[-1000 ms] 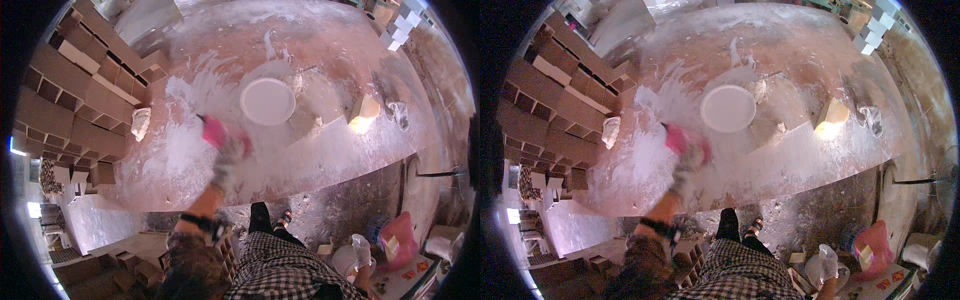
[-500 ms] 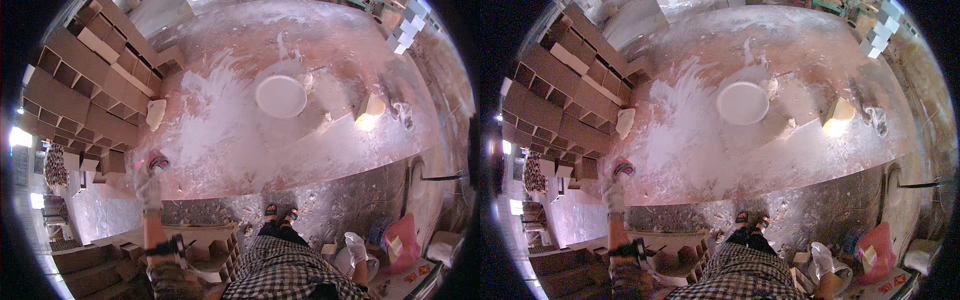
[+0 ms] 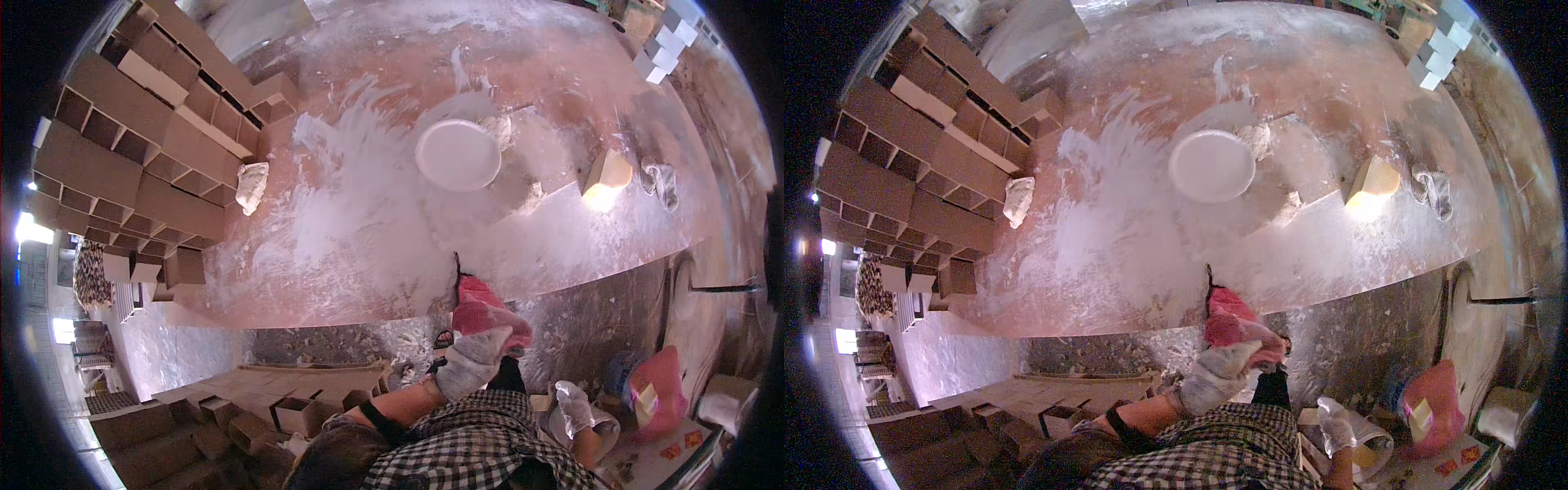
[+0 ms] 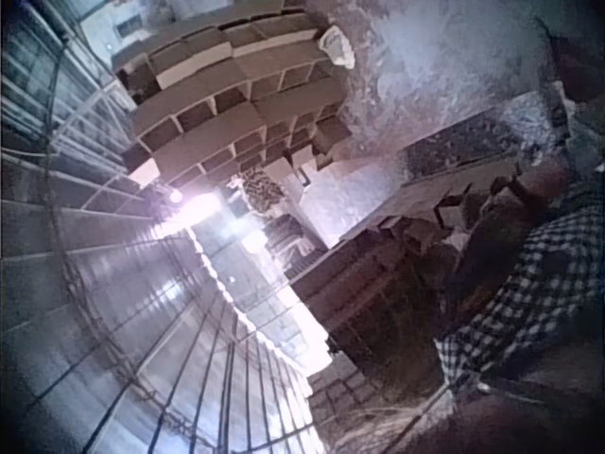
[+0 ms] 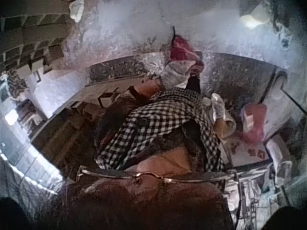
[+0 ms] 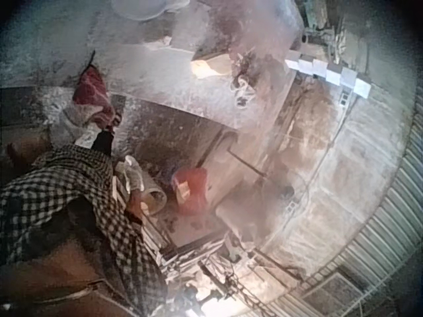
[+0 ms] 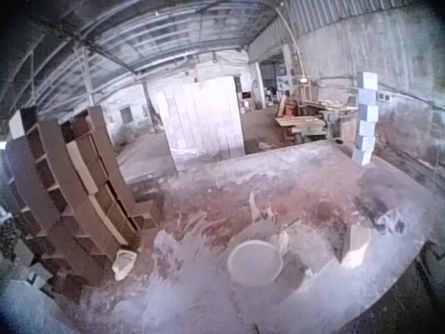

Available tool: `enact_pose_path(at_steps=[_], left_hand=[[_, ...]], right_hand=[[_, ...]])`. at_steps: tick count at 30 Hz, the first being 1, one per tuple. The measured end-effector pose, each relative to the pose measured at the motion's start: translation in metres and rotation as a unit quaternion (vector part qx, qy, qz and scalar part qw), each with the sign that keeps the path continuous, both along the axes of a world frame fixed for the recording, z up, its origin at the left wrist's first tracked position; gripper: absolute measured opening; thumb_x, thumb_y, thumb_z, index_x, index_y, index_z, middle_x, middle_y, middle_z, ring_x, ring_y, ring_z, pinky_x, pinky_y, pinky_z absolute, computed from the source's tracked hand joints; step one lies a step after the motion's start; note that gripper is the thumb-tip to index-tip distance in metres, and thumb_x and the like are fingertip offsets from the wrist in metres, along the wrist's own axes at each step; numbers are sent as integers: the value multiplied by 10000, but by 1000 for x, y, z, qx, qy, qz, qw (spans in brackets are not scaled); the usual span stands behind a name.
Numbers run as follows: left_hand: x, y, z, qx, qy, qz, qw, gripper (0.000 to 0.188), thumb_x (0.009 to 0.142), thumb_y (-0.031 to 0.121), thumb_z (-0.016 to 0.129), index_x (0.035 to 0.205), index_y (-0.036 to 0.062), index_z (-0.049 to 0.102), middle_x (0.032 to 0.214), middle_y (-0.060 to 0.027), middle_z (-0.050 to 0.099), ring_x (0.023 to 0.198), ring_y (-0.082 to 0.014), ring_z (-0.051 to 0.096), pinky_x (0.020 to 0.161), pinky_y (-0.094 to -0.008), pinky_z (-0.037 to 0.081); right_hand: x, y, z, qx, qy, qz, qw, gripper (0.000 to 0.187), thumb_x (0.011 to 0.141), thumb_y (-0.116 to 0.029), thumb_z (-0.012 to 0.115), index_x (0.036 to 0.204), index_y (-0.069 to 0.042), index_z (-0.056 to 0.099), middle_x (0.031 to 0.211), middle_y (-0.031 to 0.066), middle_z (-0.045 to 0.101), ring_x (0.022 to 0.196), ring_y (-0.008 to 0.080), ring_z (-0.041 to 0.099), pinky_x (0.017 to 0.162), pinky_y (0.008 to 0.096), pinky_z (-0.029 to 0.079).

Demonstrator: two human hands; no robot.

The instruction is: The person cleans small wooden blocks by wiping them with a white cloth and a yellow sponge. The person repeatedly picks up blocks, wipes all sides, and places them on a stack. The person also wipes the work table with a pink cloth.

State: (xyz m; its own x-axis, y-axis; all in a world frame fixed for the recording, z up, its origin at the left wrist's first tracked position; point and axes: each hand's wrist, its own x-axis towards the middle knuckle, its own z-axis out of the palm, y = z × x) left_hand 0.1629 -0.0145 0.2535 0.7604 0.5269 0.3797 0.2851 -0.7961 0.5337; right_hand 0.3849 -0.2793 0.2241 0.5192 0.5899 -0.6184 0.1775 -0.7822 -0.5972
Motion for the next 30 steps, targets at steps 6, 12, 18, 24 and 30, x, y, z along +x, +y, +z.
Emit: enact_pose_path(at_steps=[6, 12, 18, 24, 30], left_hand=[[8, 36, 54, -469, -97, -29, 877, 389, 879, 61, 574, 1261, 2, 525, 1130, -106, 627, 1067, -217, 594, 943, -339, 458], [127, -17, 81, -628, -163, 119, 751, 288, 947, 90, 563, 1227, 20, 569, 1110, -24, 630, 1008, -120, 588, 878, -256, 475], [201, -4, 102, -710, -32, 53, 702, 515, 942, 344, 593, 1312, -3, 503, 1221, -70, 597, 1112, -154, 548, 934, -324, 455], [146, -26, 36, -720, -120, 105, 676, 595, 946, 343, 582, 1411, 38, 370, 1370, -121, 474, 1219, -215, 489, 978, -369, 429], [72, -4, -33, -451, 74, 184, 870, 510, 912, 181, 615, 1344, -20, 431, 1154, -103, 574, 926, -162, 591, 798, -311, 496]], right_hand=[[27, 64, 30, 146, -46, -20, 988, 271, 867, -139, 629, 1114, -29, 648, 998, 96, 674, 911, 223, 630, 820, 326, 483], [27, 153, 91, 321, -244, 319, 858, 750, 736, -327, 737, 1302, 33, 400, 1159, 222, 540, 1064, 408, 519, 935, 464, 412], [124, 144, 19, 322, 89, 90, 938, 699, 825, -164, 652, 1396, 46, 307, 1330, 214, 486, 1204, 366, 498, 1029, 416, 398], [224, 214, 63, 195, -315, 41, 928, 571, 913, -141, 500, 1443, -37, 315, 1417, 161, 422, 1276, 288, 438, 1064, 382, 347], [120, 246, -6, -12, -591, 366, 719, 520, 868, -164, 468, 1350, 22, 410, 1274, 202, 516, 1188, 356, 480, 1042, 438, 359]])
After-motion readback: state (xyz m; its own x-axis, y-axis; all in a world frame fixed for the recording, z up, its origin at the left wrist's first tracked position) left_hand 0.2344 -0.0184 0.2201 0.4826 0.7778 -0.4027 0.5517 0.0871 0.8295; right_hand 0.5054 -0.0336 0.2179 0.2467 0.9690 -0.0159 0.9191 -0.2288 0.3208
